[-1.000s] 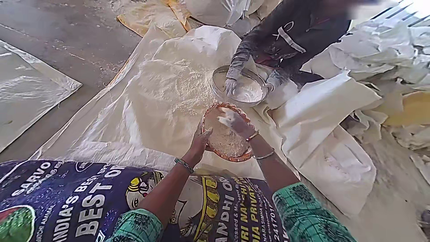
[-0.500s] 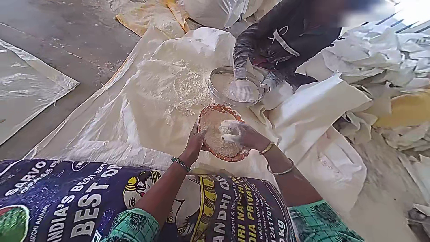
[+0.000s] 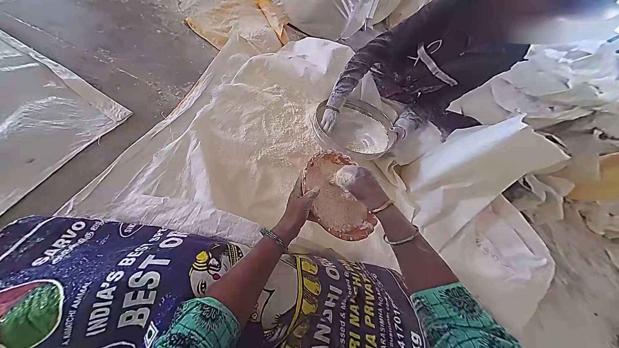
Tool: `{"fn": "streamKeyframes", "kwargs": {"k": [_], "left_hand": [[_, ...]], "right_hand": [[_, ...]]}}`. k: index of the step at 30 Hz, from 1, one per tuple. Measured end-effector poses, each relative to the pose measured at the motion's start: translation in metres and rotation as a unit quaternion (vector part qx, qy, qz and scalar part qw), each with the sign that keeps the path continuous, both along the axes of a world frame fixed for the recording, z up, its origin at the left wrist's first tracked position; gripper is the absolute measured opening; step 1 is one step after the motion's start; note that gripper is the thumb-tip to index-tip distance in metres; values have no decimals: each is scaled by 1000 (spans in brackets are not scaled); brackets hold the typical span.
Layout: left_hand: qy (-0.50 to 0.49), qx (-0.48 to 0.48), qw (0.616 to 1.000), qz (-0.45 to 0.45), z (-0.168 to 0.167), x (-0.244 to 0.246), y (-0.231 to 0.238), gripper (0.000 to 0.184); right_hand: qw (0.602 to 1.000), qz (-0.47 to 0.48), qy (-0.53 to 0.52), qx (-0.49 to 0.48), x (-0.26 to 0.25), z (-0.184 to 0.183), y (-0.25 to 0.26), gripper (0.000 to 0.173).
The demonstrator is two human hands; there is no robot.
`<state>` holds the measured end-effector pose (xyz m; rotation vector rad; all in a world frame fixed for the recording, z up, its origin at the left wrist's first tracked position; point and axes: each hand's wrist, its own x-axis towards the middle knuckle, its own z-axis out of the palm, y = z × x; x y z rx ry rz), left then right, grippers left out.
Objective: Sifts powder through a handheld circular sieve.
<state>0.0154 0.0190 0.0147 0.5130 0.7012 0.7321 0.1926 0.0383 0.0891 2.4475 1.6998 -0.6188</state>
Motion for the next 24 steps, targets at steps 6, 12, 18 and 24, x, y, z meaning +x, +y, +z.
{"fn": "streamKeyframes", "kwargs": {"k": [6,12,18,24], "left_hand": [[8,8,1000,-13,-2,5,-1,61],[19,20,999,17,-5,-1,-5,61],[11,19,1000,-3,-1,3,-2,65],[6,13,1000,-13,-2,3,-1,65]], "right_hand": [[986,72,150,5,-8,-25,2,52],[979,157,114,-59,-51,-24,-39,47],[988,82,70,111,0,-15,-43,30],[989,29,141,35,-2,-27,-7,52]]}}
